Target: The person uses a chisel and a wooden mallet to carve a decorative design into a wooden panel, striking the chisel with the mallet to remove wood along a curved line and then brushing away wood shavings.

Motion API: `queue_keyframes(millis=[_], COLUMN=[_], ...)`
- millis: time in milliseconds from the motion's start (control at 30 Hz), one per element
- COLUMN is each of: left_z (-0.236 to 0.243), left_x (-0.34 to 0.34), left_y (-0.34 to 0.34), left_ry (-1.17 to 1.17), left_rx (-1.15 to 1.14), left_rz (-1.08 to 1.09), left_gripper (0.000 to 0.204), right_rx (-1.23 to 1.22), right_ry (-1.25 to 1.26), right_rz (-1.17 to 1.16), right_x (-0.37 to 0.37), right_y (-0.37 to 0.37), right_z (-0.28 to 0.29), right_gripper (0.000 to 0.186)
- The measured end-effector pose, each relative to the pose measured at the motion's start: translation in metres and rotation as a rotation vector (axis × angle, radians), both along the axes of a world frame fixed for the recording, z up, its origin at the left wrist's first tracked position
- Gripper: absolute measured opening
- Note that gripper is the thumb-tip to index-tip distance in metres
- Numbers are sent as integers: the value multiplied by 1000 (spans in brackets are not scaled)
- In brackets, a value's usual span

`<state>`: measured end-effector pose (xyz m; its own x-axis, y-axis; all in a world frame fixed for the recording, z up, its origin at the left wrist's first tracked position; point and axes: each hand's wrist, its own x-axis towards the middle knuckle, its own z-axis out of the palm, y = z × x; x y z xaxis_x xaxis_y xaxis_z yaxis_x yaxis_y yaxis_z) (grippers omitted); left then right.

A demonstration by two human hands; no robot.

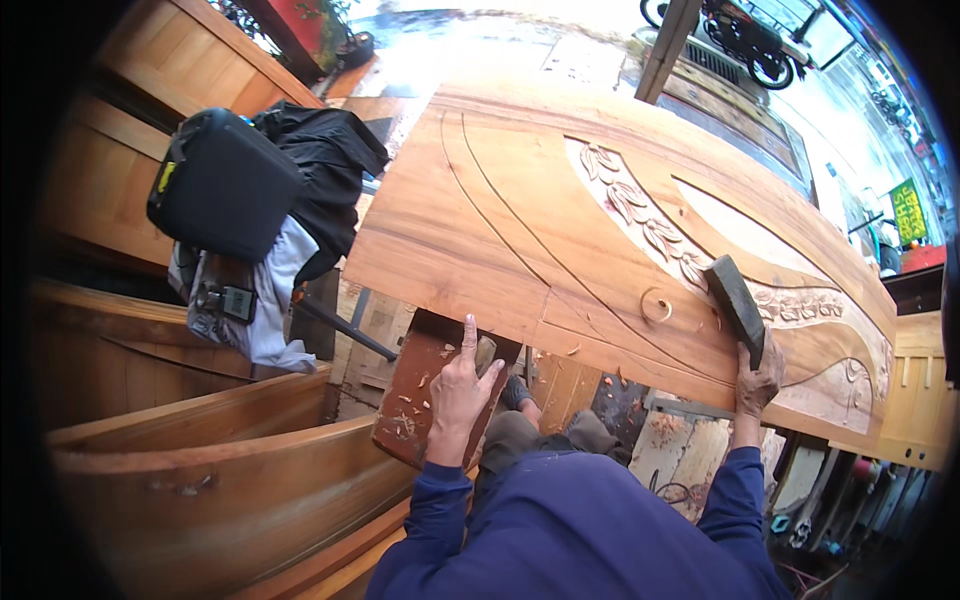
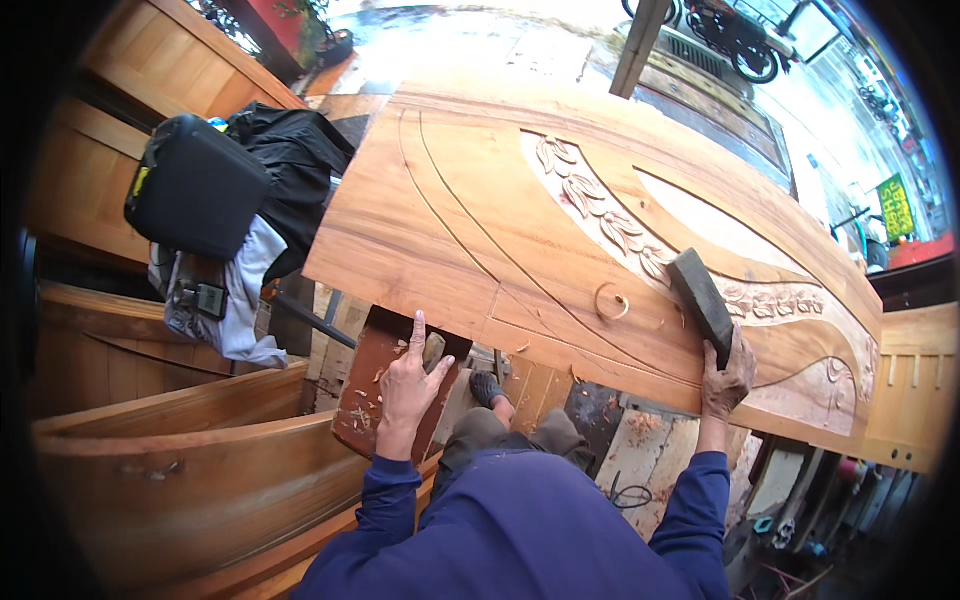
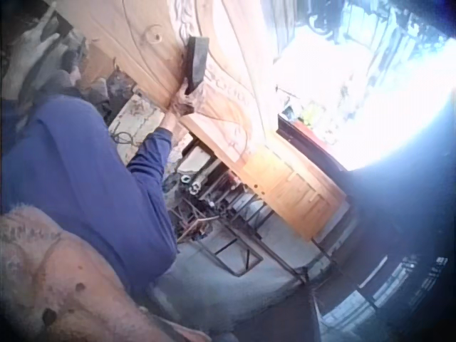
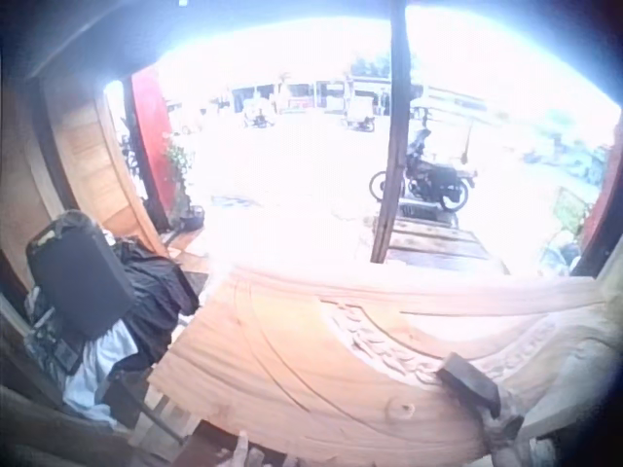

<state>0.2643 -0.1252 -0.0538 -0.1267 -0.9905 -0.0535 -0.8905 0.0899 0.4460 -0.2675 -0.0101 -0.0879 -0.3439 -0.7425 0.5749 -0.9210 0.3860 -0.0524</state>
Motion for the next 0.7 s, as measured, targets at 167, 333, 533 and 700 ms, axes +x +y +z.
queue_keyframes(millis=[167, 333, 533, 700], left_z=[-11, -21, -31, -22], left_x=[-13, -20, -21, -22], left_y=[7, 13, 16, 28], left_ry=[-37, -62, -28, 118], left_rx=[-147, -214, -289, -359], left_rz=[85, 155, 263, 307], left_gripper=[93, 89, 84, 70], right_rx=[-103, -228, -236, -208], right_ry=[-88, -198, -448, -371], right_rz=[58, 63, 57, 35], right_x=[-3, -20, -23, -12], right_y=[3, 8, 10, 14], right_z=[8, 5, 1, 2], right_gripper=[61, 56, 57, 73])
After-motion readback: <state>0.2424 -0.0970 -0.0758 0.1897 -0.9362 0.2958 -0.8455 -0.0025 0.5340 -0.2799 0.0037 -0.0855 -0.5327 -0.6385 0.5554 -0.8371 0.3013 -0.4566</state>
